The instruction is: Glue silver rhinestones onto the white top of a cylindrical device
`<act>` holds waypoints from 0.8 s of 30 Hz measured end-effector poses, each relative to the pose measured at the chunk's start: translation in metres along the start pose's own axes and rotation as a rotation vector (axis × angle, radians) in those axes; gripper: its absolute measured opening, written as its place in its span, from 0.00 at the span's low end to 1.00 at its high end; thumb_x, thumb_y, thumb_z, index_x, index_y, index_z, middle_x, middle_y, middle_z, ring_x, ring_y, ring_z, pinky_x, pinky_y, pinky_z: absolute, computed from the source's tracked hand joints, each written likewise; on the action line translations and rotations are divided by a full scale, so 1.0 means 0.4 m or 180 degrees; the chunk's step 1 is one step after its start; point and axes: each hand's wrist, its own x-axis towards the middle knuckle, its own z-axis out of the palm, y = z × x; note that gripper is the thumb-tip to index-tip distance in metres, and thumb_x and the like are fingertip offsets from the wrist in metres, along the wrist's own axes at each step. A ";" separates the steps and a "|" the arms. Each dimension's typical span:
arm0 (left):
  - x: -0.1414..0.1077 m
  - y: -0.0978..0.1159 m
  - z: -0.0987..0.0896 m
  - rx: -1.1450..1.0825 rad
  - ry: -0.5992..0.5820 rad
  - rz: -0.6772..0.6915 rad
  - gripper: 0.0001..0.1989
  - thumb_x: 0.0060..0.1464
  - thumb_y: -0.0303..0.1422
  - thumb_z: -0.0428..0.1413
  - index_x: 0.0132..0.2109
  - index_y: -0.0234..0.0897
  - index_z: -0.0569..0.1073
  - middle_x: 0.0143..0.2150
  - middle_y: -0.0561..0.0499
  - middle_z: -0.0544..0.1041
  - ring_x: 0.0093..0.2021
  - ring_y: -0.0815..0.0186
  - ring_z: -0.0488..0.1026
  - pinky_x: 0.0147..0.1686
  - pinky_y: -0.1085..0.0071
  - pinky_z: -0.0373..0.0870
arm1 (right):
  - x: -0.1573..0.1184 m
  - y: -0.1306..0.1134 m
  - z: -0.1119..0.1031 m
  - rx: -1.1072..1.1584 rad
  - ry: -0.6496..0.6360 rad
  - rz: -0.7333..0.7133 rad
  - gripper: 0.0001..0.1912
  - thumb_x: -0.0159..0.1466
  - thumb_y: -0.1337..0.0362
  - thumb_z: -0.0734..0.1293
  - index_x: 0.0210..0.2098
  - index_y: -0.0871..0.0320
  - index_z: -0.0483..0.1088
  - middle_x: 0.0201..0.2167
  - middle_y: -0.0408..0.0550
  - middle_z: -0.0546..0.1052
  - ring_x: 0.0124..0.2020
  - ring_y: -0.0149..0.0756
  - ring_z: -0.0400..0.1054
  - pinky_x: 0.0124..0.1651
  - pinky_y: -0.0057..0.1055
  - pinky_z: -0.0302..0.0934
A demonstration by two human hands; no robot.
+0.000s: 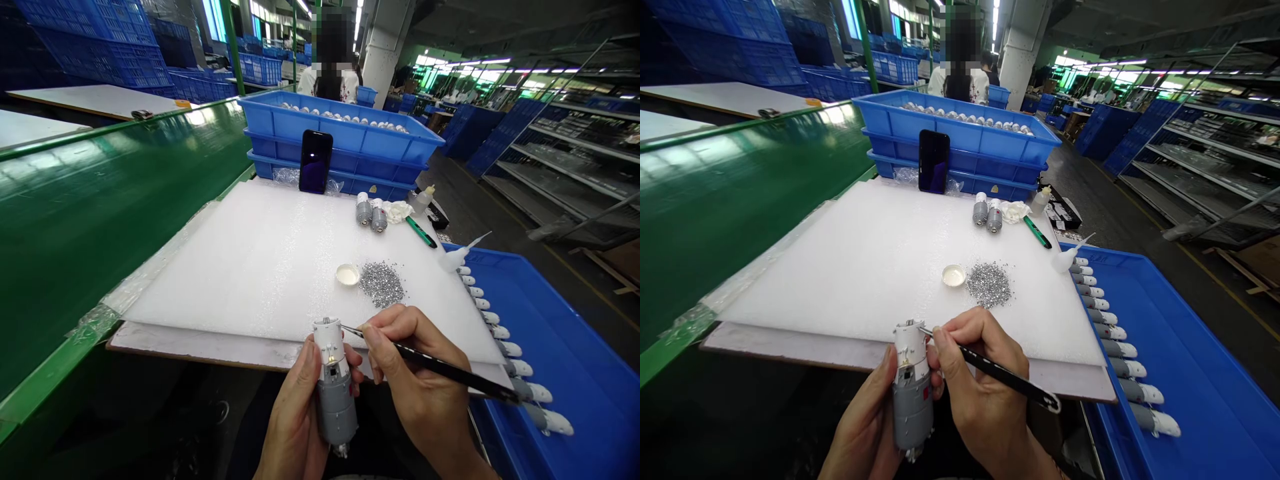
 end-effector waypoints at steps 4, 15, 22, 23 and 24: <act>0.000 -0.006 -0.001 0.0058 0.0033 0.0048 0.13 0.61 0.40 0.55 0.40 0.35 0.78 0.40 0.46 0.79 0.42 0.59 0.74 0.44 0.65 0.70 | 0.000 0.002 0.000 -0.0023 -0.0001 0.0014 0.10 0.65 0.71 0.66 0.28 0.57 0.64 0.24 0.37 0.70 0.18 0.20 0.66 0.21 0.16 0.63; 0.002 0.000 -0.005 0.0702 0.0042 0.0468 0.08 0.63 0.38 0.52 0.40 0.41 0.73 0.40 0.52 0.77 0.43 0.64 0.72 0.44 0.70 0.68 | -0.009 0.017 -0.002 -0.0217 0.0079 -0.0161 0.09 0.65 0.71 0.66 0.28 0.58 0.65 0.27 0.40 0.71 0.22 0.23 0.65 0.22 0.20 0.60; 0.001 0.007 -0.002 0.0931 -0.0022 0.0488 0.08 0.64 0.39 0.51 0.40 0.41 0.70 0.37 0.51 0.77 0.41 0.63 0.73 0.42 0.68 0.69 | -0.015 0.029 -0.006 -0.0181 0.0103 -0.0041 0.09 0.65 0.70 0.66 0.28 0.57 0.65 0.28 0.42 0.70 0.24 0.24 0.65 0.22 0.22 0.58; 0.001 0.006 -0.002 0.0941 -0.0017 0.0493 0.08 0.64 0.39 0.51 0.40 0.41 0.71 0.38 0.51 0.77 0.41 0.63 0.73 0.41 0.68 0.69 | -0.016 0.030 -0.006 -0.0177 0.0104 -0.0029 0.09 0.65 0.70 0.66 0.28 0.57 0.65 0.28 0.42 0.70 0.24 0.25 0.66 0.22 0.22 0.58; 0.001 0.006 -0.002 0.0948 -0.0007 0.0491 0.08 0.64 0.39 0.51 0.40 0.41 0.71 0.39 0.51 0.77 0.41 0.63 0.73 0.41 0.69 0.69 | -0.017 0.031 -0.007 -0.0174 0.0107 -0.0020 0.09 0.65 0.70 0.66 0.28 0.57 0.65 0.28 0.42 0.70 0.24 0.25 0.66 0.23 0.22 0.58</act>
